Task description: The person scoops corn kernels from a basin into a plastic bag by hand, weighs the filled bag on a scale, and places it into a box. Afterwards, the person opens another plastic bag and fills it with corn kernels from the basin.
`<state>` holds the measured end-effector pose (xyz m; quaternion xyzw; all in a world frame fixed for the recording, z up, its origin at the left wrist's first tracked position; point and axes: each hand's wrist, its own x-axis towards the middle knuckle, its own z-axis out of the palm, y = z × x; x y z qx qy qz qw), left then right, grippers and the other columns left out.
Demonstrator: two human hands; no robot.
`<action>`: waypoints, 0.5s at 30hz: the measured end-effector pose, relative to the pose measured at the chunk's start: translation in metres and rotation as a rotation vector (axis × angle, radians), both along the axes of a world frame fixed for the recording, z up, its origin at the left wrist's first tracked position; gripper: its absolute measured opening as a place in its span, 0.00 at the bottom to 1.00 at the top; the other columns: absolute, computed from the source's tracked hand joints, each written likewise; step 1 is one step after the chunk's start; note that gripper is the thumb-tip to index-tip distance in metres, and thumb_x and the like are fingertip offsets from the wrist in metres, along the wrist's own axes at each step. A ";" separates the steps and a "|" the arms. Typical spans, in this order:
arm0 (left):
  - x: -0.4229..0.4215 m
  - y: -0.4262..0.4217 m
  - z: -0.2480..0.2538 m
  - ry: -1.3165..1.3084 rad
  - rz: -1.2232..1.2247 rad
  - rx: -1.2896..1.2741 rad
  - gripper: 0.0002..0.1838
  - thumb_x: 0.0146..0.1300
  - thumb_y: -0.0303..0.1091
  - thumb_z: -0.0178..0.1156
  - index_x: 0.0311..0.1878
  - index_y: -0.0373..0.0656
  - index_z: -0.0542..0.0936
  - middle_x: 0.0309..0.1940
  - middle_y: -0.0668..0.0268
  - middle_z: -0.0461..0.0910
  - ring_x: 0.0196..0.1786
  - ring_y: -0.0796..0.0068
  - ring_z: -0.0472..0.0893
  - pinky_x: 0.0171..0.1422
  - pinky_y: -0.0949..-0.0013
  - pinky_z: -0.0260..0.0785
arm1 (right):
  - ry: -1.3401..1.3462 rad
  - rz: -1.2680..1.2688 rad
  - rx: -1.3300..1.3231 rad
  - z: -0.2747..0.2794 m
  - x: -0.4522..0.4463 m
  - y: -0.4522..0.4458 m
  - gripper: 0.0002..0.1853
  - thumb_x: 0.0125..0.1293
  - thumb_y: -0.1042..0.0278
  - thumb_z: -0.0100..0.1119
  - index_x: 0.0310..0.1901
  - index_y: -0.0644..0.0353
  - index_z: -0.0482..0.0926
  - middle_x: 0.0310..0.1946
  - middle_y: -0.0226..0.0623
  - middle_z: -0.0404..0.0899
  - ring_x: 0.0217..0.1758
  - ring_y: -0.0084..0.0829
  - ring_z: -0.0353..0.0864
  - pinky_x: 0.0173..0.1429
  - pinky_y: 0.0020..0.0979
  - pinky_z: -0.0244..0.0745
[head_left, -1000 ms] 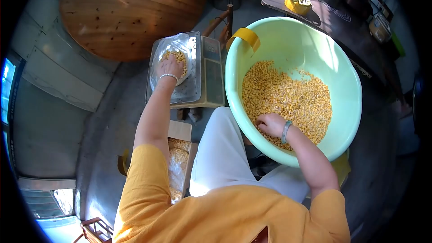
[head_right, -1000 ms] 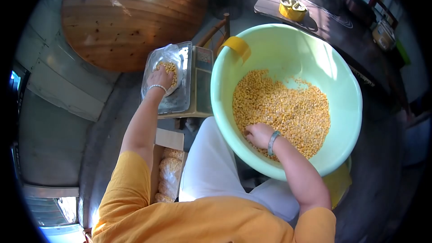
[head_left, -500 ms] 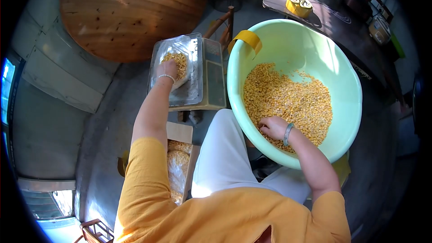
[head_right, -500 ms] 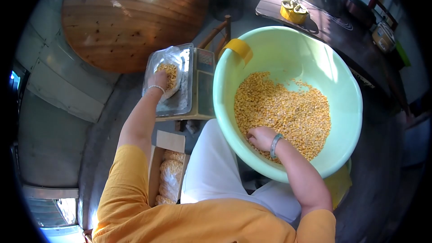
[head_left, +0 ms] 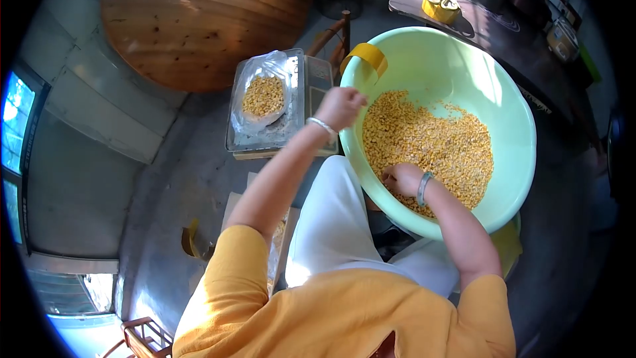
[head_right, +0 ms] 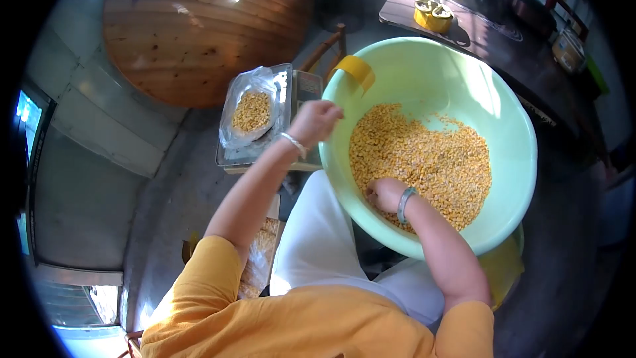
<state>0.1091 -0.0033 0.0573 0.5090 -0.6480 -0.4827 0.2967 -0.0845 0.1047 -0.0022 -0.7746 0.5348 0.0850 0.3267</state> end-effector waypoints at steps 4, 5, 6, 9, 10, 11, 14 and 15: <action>-0.077 0.022 -0.044 -0.306 -0.259 -0.463 0.11 0.57 0.36 0.54 0.30 0.36 0.78 0.27 0.49 0.78 0.30 0.50 0.76 0.39 0.57 0.69 | 0.058 -0.014 -0.039 -0.003 -0.003 -0.002 0.14 0.63 0.61 0.46 0.42 0.58 0.79 0.40 0.47 0.79 0.46 0.43 0.77 0.52 0.38 0.71; -0.090 0.025 -0.057 -0.477 -0.350 -0.490 0.10 0.55 0.33 0.52 0.29 0.37 0.79 0.27 0.50 0.78 0.34 0.50 0.78 0.41 0.56 0.70 | 0.047 -0.015 -0.082 -0.003 -0.005 0.000 0.14 0.63 0.61 0.46 0.42 0.58 0.79 0.41 0.48 0.79 0.46 0.43 0.77 0.52 0.38 0.71; -0.100 0.030 -0.067 -0.679 -0.446 -0.410 0.10 0.54 0.33 0.51 0.29 0.38 0.80 0.29 0.51 0.80 0.37 0.52 0.79 0.44 0.57 0.71 | 0.037 -0.015 -0.126 -0.002 -0.008 0.001 0.14 0.63 0.61 0.46 0.42 0.58 0.79 0.41 0.48 0.79 0.46 0.43 0.78 0.52 0.38 0.71; -0.103 0.036 -0.080 -0.814 -0.494 -0.318 0.11 0.53 0.33 0.53 0.31 0.39 0.82 0.32 0.53 0.81 0.40 0.56 0.80 0.45 0.60 0.72 | 0.187 0.057 -0.042 0.021 0.002 0.004 0.13 0.61 0.65 0.49 0.41 0.61 0.79 0.41 0.50 0.79 0.44 0.44 0.79 0.49 0.38 0.73; -0.100 0.036 -0.076 -0.833 -0.475 -0.305 0.11 0.53 0.33 0.53 0.32 0.39 0.82 0.33 0.53 0.81 0.41 0.56 0.80 0.46 0.61 0.72 | 0.181 0.092 -0.039 0.019 0.003 0.007 0.13 0.60 0.66 0.49 0.41 0.62 0.79 0.41 0.50 0.79 0.43 0.44 0.79 0.48 0.38 0.73; -0.098 0.038 -0.072 -0.850 -0.455 -0.292 0.11 0.53 0.33 0.53 0.33 0.39 0.83 0.34 0.53 0.81 0.41 0.57 0.80 0.46 0.62 0.72 | 0.156 0.091 -0.039 0.019 0.004 0.009 0.13 0.60 0.67 0.49 0.41 0.62 0.79 0.41 0.50 0.79 0.44 0.44 0.79 0.48 0.38 0.73; -0.099 0.042 -0.058 -0.896 -0.498 -0.190 0.10 0.50 0.28 0.59 0.38 0.40 0.83 0.40 0.55 0.81 0.46 0.60 0.80 0.47 0.64 0.73 | 0.086 0.090 -0.048 0.023 0.008 0.008 0.13 0.58 0.70 0.48 0.40 0.63 0.80 0.41 0.50 0.79 0.45 0.44 0.79 0.48 0.37 0.74; -0.098 0.042 -0.060 -0.919 -0.533 -0.203 0.10 0.50 0.29 0.59 0.37 0.40 0.83 0.39 0.55 0.81 0.45 0.59 0.80 0.47 0.64 0.73 | 0.078 0.085 -0.040 0.020 0.008 0.009 0.13 0.58 0.70 0.48 0.41 0.63 0.80 0.42 0.50 0.79 0.45 0.44 0.79 0.48 0.37 0.74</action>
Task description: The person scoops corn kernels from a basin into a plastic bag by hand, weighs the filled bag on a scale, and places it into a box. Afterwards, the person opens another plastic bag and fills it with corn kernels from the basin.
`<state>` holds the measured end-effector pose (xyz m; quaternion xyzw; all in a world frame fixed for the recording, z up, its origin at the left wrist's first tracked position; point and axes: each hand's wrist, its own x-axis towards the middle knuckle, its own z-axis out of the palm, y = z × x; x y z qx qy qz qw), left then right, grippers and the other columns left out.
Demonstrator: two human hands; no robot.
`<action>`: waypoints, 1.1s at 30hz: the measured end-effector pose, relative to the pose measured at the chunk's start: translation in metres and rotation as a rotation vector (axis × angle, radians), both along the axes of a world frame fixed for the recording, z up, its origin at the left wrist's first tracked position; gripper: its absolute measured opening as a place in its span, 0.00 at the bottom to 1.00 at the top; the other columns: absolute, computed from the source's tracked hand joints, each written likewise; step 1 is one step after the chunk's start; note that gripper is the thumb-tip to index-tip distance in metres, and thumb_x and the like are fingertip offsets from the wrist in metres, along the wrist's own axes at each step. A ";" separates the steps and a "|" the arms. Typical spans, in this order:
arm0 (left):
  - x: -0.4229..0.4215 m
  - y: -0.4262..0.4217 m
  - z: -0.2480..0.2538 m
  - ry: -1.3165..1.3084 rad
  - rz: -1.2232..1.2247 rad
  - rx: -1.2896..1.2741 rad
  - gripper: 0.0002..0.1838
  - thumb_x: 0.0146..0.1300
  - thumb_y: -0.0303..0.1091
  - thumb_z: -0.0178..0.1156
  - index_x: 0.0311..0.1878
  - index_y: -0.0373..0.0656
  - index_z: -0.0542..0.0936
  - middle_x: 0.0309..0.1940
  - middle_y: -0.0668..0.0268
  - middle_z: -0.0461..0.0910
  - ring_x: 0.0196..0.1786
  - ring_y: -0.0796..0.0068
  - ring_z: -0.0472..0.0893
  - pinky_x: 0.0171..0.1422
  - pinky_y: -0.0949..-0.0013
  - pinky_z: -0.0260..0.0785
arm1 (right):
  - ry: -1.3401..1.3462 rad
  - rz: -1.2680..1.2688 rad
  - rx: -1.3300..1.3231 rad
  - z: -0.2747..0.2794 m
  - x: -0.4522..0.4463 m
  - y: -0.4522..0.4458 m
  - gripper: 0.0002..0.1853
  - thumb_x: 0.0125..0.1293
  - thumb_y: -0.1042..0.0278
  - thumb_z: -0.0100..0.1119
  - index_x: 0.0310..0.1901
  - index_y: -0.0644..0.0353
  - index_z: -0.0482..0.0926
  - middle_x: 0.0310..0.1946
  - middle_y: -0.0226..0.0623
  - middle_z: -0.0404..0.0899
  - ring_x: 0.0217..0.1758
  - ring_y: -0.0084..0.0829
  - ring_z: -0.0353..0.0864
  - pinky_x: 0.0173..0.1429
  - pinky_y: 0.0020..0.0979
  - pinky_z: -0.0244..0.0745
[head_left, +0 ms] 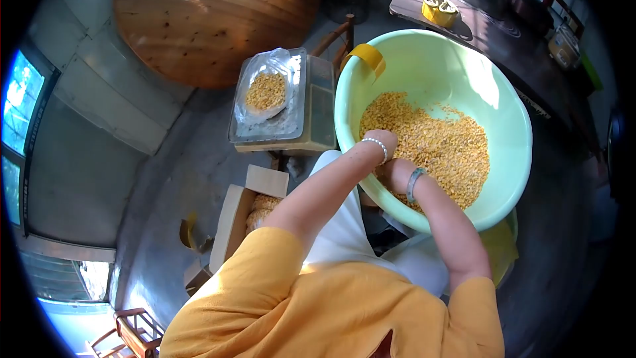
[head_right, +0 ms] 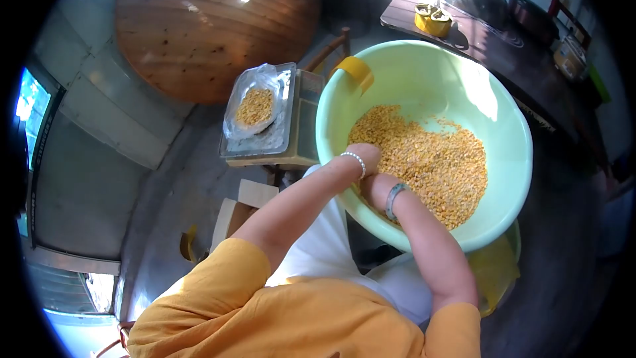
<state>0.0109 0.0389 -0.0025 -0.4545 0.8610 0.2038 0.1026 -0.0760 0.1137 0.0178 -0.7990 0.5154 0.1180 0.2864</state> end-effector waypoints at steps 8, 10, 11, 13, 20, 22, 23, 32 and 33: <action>-0.005 -0.009 -0.031 -0.053 -0.129 0.111 0.10 0.50 0.30 0.58 0.36 0.41 0.83 0.37 0.55 0.81 0.43 0.58 0.80 0.46 0.63 0.72 | -0.024 -0.061 0.034 -0.004 -0.003 0.005 0.14 0.59 0.68 0.49 0.43 0.62 0.79 0.44 0.49 0.78 0.48 0.43 0.78 0.51 0.35 0.72; -0.005 -0.008 -0.029 -0.048 -0.115 0.121 0.10 0.51 0.31 0.58 0.36 0.41 0.83 0.36 0.55 0.81 0.42 0.58 0.80 0.45 0.63 0.72 | -0.043 -0.059 0.033 -0.012 -0.006 0.004 0.14 0.59 0.68 0.50 0.44 0.61 0.79 0.45 0.49 0.78 0.49 0.42 0.78 0.52 0.35 0.72; -0.005 -0.007 -0.028 -0.046 -0.106 0.126 0.10 0.51 0.31 0.58 0.36 0.41 0.83 0.36 0.55 0.81 0.42 0.58 0.80 0.45 0.62 0.72 | -0.053 -0.057 0.033 -0.015 -0.006 0.003 0.14 0.59 0.68 0.50 0.44 0.61 0.79 0.45 0.49 0.78 0.49 0.42 0.78 0.52 0.35 0.72; -0.005 -0.006 -0.026 -0.049 -0.140 0.105 0.10 0.51 0.31 0.58 0.36 0.41 0.83 0.35 0.55 0.81 0.41 0.58 0.80 0.45 0.62 0.72 | -0.052 -0.058 0.036 -0.011 -0.005 0.004 0.14 0.58 0.67 0.51 0.44 0.61 0.79 0.45 0.48 0.78 0.49 0.42 0.77 0.52 0.34 0.72; -0.004 -0.005 -0.025 -0.036 -0.151 0.090 0.10 0.52 0.32 0.58 0.35 0.40 0.83 0.35 0.55 0.82 0.40 0.58 0.81 0.45 0.62 0.72 | -0.042 -0.042 0.021 -0.004 -0.003 0.007 0.15 0.57 0.65 0.54 0.44 0.61 0.79 0.46 0.48 0.78 0.49 0.41 0.78 0.53 0.34 0.72; -0.005 -0.006 -0.027 -0.033 -0.150 0.094 0.10 0.52 0.33 0.57 0.35 0.41 0.83 0.34 0.55 0.82 0.40 0.58 0.81 0.45 0.62 0.72 | -0.026 -0.027 0.015 -0.003 -0.003 0.008 0.15 0.57 0.65 0.54 0.44 0.61 0.79 0.46 0.48 0.78 0.49 0.41 0.78 0.53 0.34 0.72; -0.005 -0.006 -0.027 -0.031 -0.149 0.095 0.10 0.52 0.33 0.57 0.35 0.41 0.83 0.34 0.55 0.82 0.40 0.58 0.81 0.45 0.62 0.72 | -0.017 -0.019 0.012 -0.002 -0.003 0.008 0.15 0.57 0.66 0.53 0.44 0.62 0.79 0.46 0.47 0.78 0.49 0.41 0.78 0.53 0.34 0.72; -0.005 -0.009 -0.035 -0.008 -0.159 0.081 0.10 0.52 0.34 0.58 0.35 0.41 0.83 0.35 0.55 0.82 0.41 0.57 0.80 0.45 0.61 0.72 | 0.014 -0.013 0.042 0.003 0.000 0.007 0.15 0.59 0.68 0.50 0.45 0.62 0.79 0.47 0.48 0.77 0.49 0.41 0.78 0.53 0.34 0.73; -0.005 -0.008 -0.032 -0.003 -0.150 0.083 0.10 0.52 0.35 0.58 0.35 0.41 0.83 0.35 0.55 0.82 0.41 0.57 0.80 0.45 0.62 0.72 | 0.002 -0.027 0.029 -0.003 -0.001 0.006 0.15 0.58 0.65 0.51 0.45 0.60 0.79 0.46 0.47 0.78 0.49 0.41 0.78 0.52 0.34 0.73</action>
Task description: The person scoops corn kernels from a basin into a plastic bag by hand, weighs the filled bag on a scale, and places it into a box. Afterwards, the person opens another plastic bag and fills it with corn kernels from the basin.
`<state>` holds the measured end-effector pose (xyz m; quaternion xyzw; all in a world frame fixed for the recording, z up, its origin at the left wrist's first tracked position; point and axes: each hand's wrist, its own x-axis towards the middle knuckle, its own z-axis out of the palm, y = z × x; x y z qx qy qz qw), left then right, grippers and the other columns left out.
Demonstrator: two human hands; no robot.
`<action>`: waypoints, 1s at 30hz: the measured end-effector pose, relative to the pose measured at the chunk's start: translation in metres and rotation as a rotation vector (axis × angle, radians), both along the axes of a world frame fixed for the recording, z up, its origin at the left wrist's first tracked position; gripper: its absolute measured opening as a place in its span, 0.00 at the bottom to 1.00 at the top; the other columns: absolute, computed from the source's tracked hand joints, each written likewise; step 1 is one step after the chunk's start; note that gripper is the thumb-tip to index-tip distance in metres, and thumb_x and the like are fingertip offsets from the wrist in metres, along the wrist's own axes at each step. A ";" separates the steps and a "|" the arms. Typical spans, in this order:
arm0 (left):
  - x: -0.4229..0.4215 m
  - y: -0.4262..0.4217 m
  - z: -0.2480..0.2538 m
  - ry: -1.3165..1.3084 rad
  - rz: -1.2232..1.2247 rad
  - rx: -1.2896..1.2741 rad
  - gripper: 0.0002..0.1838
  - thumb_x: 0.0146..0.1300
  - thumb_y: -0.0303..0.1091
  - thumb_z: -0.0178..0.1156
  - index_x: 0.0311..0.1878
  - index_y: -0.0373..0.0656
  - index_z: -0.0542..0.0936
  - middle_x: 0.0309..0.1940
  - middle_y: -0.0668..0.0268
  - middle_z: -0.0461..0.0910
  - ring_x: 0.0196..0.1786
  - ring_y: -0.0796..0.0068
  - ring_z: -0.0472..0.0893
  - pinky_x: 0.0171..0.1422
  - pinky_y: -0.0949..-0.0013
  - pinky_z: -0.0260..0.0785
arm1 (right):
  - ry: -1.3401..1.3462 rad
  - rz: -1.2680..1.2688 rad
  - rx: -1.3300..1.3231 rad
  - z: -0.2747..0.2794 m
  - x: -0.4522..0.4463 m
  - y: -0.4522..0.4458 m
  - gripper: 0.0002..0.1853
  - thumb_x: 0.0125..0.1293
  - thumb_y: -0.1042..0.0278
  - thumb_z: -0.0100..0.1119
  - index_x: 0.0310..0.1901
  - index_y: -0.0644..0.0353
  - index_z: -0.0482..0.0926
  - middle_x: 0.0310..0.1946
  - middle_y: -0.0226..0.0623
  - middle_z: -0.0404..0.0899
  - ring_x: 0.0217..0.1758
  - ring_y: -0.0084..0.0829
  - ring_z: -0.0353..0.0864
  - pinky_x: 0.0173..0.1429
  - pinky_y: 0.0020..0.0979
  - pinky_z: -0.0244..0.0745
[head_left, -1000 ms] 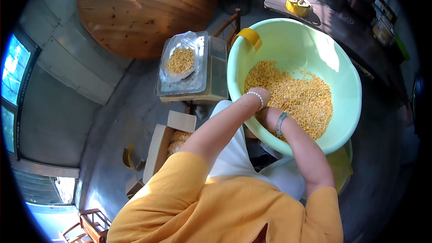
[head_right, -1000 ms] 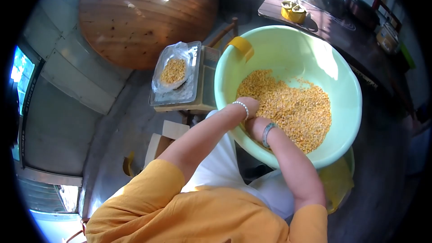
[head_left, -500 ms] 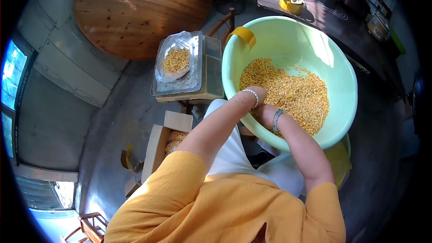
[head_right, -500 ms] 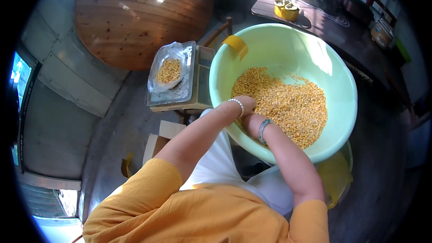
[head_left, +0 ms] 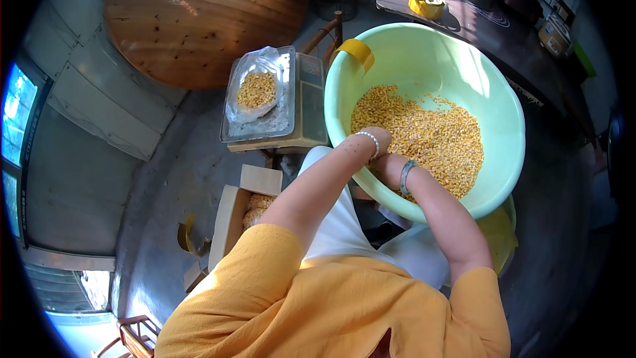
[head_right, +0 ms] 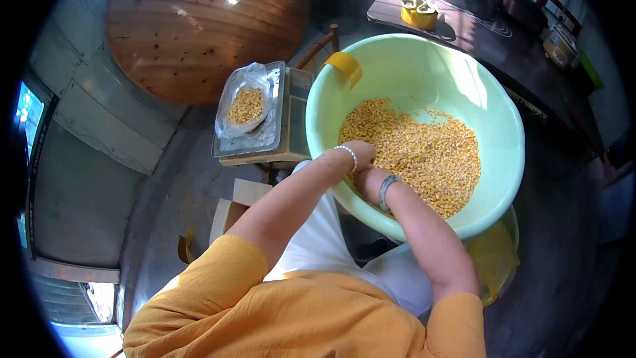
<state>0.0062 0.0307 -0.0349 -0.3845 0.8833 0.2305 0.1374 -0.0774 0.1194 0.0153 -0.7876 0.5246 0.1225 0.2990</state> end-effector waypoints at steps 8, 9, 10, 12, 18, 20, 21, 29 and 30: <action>0.000 0.002 0.001 0.018 0.013 -0.012 0.11 0.52 0.35 0.58 0.35 0.41 0.83 0.35 0.55 0.82 0.41 0.58 0.80 0.46 0.62 0.72 | -0.022 -0.002 -0.030 -0.029 -0.006 -0.006 0.15 0.58 0.60 0.53 0.44 0.55 0.79 0.45 0.45 0.78 0.47 0.42 0.78 0.51 0.35 0.73; 0.000 0.002 0.002 0.017 0.013 -0.011 0.11 0.52 0.35 0.58 0.35 0.41 0.83 0.35 0.55 0.82 0.41 0.58 0.80 0.46 0.62 0.72 | -0.022 0.000 -0.032 -0.029 -0.006 -0.006 0.15 0.59 0.60 0.53 0.44 0.55 0.79 0.45 0.45 0.78 0.47 0.43 0.78 0.51 0.35 0.73; 0.000 0.003 0.004 0.015 0.013 -0.010 0.11 0.52 0.35 0.58 0.35 0.42 0.83 0.35 0.55 0.82 0.41 0.58 0.80 0.46 0.62 0.72 | -0.022 0.001 -0.034 -0.028 -0.006 -0.006 0.14 0.59 0.60 0.53 0.44 0.55 0.79 0.45 0.45 0.78 0.47 0.43 0.78 0.51 0.35 0.73; 0.000 0.004 0.006 0.014 0.011 -0.012 0.11 0.52 0.35 0.58 0.35 0.42 0.83 0.35 0.55 0.82 0.41 0.58 0.80 0.46 0.62 0.72 | -0.017 0.007 -0.038 -0.026 -0.006 -0.005 0.14 0.59 0.60 0.53 0.44 0.55 0.79 0.45 0.45 0.78 0.47 0.43 0.78 0.51 0.35 0.73; -0.001 0.002 0.001 0.013 -0.001 -0.024 0.11 0.51 0.36 0.58 0.36 0.42 0.83 0.36 0.55 0.81 0.42 0.58 0.80 0.47 0.62 0.72 | 0.003 0.000 -0.028 -0.018 -0.004 -0.004 0.15 0.59 0.60 0.53 0.44 0.56 0.79 0.45 0.45 0.78 0.47 0.43 0.78 0.51 0.35 0.73; -0.001 0.001 0.000 0.008 -0.008 -0.026 0.11 0.51 0.36 0.58 0.36 0.42 0.83 0.36 0.55 0.81 0.42 0.57 0.80 0.47 0.62 0.72 | 0.001 0.006 -0.026 -0.015 -0.003 -0.003 0.15 0.58 0.59 0.53 0.43 0.56 0.79 0.44 0.46 0.78 0.47 0.43 0.78 0.50 0.35 0.73; -0.001 0.001 0.001 0.012 -0.009 -0.029 0.11 0.51 0.36 0.58 0.36 0.42 0.83 0.36 0.55 0.81 0.42 0.57 0.80 0.47 0.62 0.72 | 0.003 0.010 -0.035 -0.017 -0.003 -0.003 0.15 0.58 0.59 0.53 0.43 0.56 0.79 0.44 0.46 0.78 0.47 0.43 0.78 0.50 0.35 0.73; 0.001 0.003 0.005 0.028 -0.019 -0.039 0.11 0.51 0.36 0.59 0.36 0.42 0.83 0.36 0.55 0.81 0.42 0.57 0.80 0.47 0.61 0.72 | -0.012 0.036 -0.051 -0.004 -0.001 0.002 0.15 0.58 0.59 0.54 0.42 0.57 0.80 0.44 0.46 0.79 0.46 0.44 0.78 0.49 0.35 0.73; 0.001 0.003 0.004 0.023 -0.021 -0.039 0.11 0.51 0.36 0.59 0.36 0.42 0.83 0.36 0.55 0.81 0.42 0.57 0.80 0.47 0.61 0.72 | -0.007 0.030 -0.048 -0.006 -0.001 0.001 0.15 0.58 0.59 0.54 0.43 0.56 0.80 0.44 0.46 0.79 0.46 0.44 0.78 0.50 0.35 0.73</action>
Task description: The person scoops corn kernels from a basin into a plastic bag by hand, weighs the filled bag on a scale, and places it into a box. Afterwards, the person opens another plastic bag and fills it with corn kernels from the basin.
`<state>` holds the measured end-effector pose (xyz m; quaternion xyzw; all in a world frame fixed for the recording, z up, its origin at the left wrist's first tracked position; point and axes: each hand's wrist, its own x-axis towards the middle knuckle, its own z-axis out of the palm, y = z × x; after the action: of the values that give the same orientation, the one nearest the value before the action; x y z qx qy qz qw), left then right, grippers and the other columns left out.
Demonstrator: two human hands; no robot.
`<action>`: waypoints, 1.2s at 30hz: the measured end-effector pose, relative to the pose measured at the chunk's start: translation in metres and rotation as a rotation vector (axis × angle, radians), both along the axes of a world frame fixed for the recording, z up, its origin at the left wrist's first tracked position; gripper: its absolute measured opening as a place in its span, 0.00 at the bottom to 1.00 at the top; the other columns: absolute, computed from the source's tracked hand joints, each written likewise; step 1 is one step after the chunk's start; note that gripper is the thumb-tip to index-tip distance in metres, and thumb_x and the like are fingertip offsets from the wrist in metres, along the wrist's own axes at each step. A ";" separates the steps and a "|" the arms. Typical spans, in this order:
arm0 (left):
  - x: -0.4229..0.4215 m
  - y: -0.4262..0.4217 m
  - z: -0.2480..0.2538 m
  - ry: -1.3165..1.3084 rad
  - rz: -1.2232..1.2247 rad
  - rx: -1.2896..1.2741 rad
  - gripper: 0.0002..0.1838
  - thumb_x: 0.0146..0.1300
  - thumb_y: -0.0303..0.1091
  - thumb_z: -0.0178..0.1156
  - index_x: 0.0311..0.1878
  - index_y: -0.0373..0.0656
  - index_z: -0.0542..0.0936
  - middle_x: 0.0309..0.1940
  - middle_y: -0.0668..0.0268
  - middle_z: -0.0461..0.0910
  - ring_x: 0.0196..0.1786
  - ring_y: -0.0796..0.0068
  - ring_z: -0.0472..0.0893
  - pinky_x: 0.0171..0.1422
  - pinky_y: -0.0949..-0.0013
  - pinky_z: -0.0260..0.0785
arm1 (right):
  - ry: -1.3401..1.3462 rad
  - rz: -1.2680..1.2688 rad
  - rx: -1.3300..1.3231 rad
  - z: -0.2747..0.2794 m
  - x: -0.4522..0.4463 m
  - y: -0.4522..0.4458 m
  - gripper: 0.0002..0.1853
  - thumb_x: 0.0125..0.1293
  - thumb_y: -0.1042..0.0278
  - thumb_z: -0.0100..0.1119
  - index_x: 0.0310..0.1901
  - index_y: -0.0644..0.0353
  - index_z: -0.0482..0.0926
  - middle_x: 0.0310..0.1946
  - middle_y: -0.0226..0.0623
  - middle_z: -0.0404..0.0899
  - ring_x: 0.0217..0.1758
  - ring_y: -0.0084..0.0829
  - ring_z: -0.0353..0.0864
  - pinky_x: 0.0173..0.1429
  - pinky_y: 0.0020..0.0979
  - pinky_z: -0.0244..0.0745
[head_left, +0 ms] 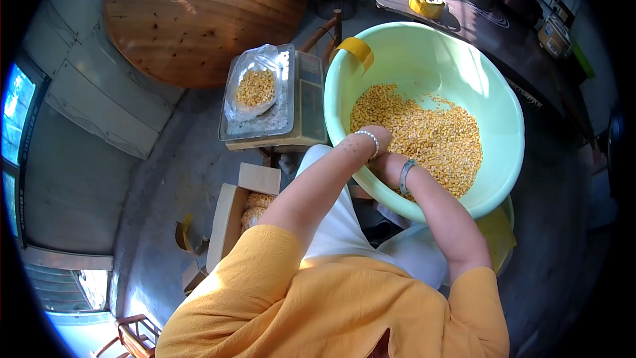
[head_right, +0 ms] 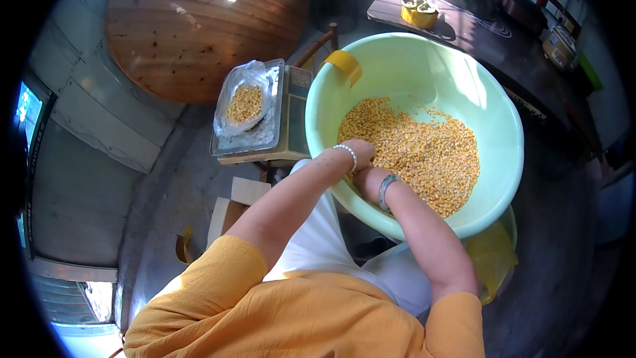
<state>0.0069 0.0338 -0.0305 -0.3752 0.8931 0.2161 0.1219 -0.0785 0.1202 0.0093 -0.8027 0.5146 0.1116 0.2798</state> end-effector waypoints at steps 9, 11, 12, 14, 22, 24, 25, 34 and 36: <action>0.000 -0.001 -0.001 -0.035 0.032 0.042 0.11 0.52 0.35 0.58 0.36 0.42 0.83 0.35 0.55 0.82 0.41 0.58 0.80 0.46 0.62 0.72 | -0.028 -0.071 0.065 -0.008 -0.001 -0.003 0.16 0.58 0.60 0.55 0.47 0.57 0.78 0.47 0.46 0.77 0.49 0.42 0.77 0.53 0.34 0.72; -0.001 0.000 0.001 -0.036 0.017 0.032 0.11 0.52 0.34 0.57 0.36 0.42 0.83 0.35 0.56 0.82 0.41 0.58 0.81 0.46 0.62 0.72 | -0.017 -0.071 0.087 0.006 0.002 0.000 0.17 0.58 0.60 0.55 0.47 0.57 0.78 0.48 0.46 0.77 0.49 0.42 0.77 0.53 0.34 0.72; -0.001 0.000 0.002 -0.032 0.021 0.031 0.11 0.52 0.34 0.57 0.36 0.41 0.83 0.35 0.55 0.82 0.41 0.58 0.81 0.46 0.62 0.72 | -0.006 -0.064 0.087 0.005 0.002 0.000 0.17 0.58 0.60 0.55 0.47 0.57 0.78 0.48 0.46 0.77 0.49 0.42 0.77 0.53 0.34 0.72; 0.000 0.001 0.003 -0.024 0.027 0.031 0.11 0.51 0.34 0.57 0.36 0.41 0.83 0.35 0.55 0.82 0.41 0.58 0.81 0.46 0.62 0.72 | 0.014 -0.050 0.086 0.001 0.002 -0.001 0.17 0.58 0.60 0.55 0.47 0.57 0.78 0.48 0.46 0.77 0.49 0.42 0.77 0.53 0.34 0.72; -0.001 -0.002 -0.003 -0.011 0.009 0.029 0.11 0.50 0.34 0.58 0.35 0.41 0.83 0.35 0.55 0.82 0.41 0.57 0.81 0.46 0.62 0.72 | 0.008 -0.008 0.059 -0.008 -0.002 -0.004 0.17 0.57 0.61 0.55 0.47 0.57 0.78 0.48 0.46 0.77 0.49 0.43 0.77 0.53 0.34 0.72; -0.001 -0.003 -0.007 -0.003 0.013 0.030 0.11 0.50 0.34 0.58 0.35 0.41 0.83 0.35 0.55 0.82 0.40 0.57 0.81 0.45 0.62 0.72 | 0.004 -0.023 0.053 -0.011 -0.002 -0.005 0.17 0.56 0.60 0.56 0.46 0.58 0.78 0.47 0.47 0.77 0.49 0.42 0.77 0.53 0.34 0.72; -0.001 -0.002 -0.006 0.000 0.015 0.029 0.11 0.50 0.34 0.57 0.34 0.41 0.83 0.34 0.55 0.82 0.40 0.57 0.81 0.45 0.61 0.72 | -0.006 -0.037 0.044 -0.012 -0.002 -0.005 0.18 0.56 0.60 0.58 0.46 0.59 0.79 0.47 0.47 0.77 0.49 0.41 0.78 0.53 0.34 0.73; -0.001 0.005 0.014 0.119 0.017 -0.079 0.10 0.52 0.34 0.55 0.32 0.41 0.82 0.31 0.55 0.81 0.38 0.56 0.80 0.45 0.59 0.71 | -0.024 -0.022 0.087 0.019 0.005 0.000 0.24 0.51 0.52 0.63 0.45 0.60 0.79 0.46 0.47 0.78 0.49 0.42 0.78 0.54 0.35 0.72; -0.001 0.008 0.016 0.294 0.067 -0.162 0.09 0.53 0.35 0.55 0.32 0.41 0.81 0.32 0.56 0.80 0.38 0.56 0.79 0.45 0.59 0.71 | 0.026 -0.010 0.069 0.008 0.002 -0.003 0.21 0.54 0.54 0.60 0.45 0.59 0.79 0.45 0.46 0.79 0.48 0.42 0.78 0.54 0.35 0.72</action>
<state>0.0063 0.0419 -0.0146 -0.3778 0.9028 0.2000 -0.0476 -0.0769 0.1175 0.0173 -0.7884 0.5182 0.1380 0.3012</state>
